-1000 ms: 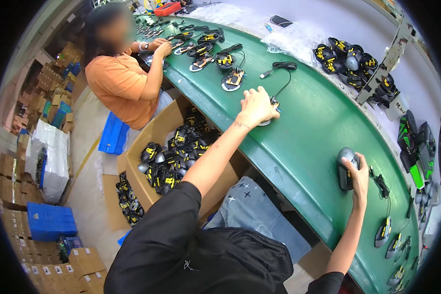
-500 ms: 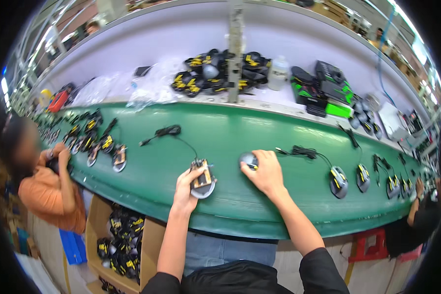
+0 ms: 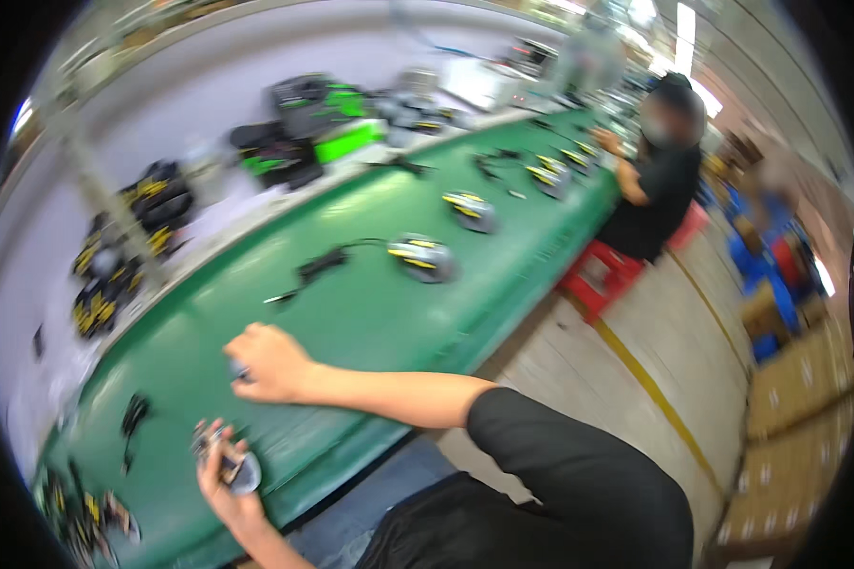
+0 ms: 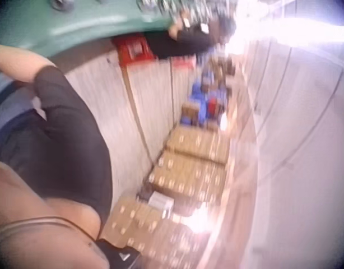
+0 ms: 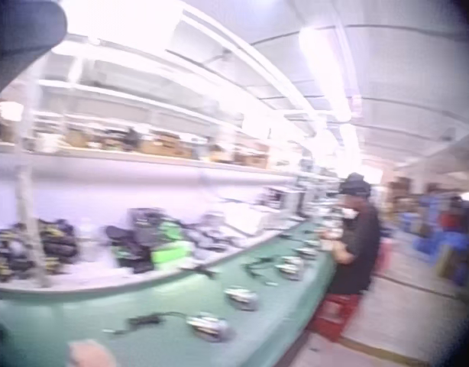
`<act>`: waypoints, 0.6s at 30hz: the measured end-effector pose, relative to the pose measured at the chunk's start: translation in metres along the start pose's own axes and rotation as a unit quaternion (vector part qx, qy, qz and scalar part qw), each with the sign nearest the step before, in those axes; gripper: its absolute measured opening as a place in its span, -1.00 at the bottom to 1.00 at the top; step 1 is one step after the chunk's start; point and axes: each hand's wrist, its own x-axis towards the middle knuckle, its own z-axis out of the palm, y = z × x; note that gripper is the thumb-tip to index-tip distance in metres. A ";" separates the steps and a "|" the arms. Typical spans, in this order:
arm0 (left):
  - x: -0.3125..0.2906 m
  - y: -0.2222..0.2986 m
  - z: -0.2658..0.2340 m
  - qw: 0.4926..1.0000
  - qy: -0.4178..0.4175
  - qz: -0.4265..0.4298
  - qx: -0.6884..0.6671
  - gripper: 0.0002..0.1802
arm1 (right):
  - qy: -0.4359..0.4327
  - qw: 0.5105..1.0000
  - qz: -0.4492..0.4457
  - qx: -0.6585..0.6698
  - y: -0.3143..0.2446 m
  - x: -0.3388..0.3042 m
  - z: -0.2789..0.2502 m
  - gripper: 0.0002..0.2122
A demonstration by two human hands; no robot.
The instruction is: Assemble internal and external components of computer mice on an assembly line.
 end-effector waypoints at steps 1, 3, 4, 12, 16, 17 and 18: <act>-0.001 0.001 -0.009 1.000 -0.001 0.008 -0.003 -0.47 | 0.002 1.000 -0.015 -0.011 -0.004 0.001 0.005 -0.61; 0.001 0.005 -0.006 0.999 0.008 -0.001 -0.035 -0.49 | 0.024 0.999 -0.008 -0.046 0.000 0.003 0.014 -0.62; 0.007 0.006 -0.003 0.999 -0.034 -0.013 -0.035 -0.49 | 0.023 0.998 -0.008 -0.052 0.004 0.003 0.014 -0.63; 0.025 0.043 0.017 0.998 0.009 -0.056 0.005 -0.49 | -0.006 0.997 0.003 -0.072 -0.005 -0.004 0.012 -0.67; 0.004 0.031 -0.017 0.997 -0.029 -0.058 -0.035 -0.50 | 0.011 0.996 -0.018 -0.083 -0.017 0.001 0.000 -0.72; 0.001 0.020 -0.015 0.996 -0.036 -0.058 -0.051 -0.50 | 0.039 0.997 -0.037 -0.050 -0.015 0.002 -0.004 -0.75; -0.002 0.014 -0.015 0.996 -0.034 -0.057 -0.061 -0.49 | 0.076 0.995 -0.064 -0.005 -0.012 0.004 -0.005 -0.80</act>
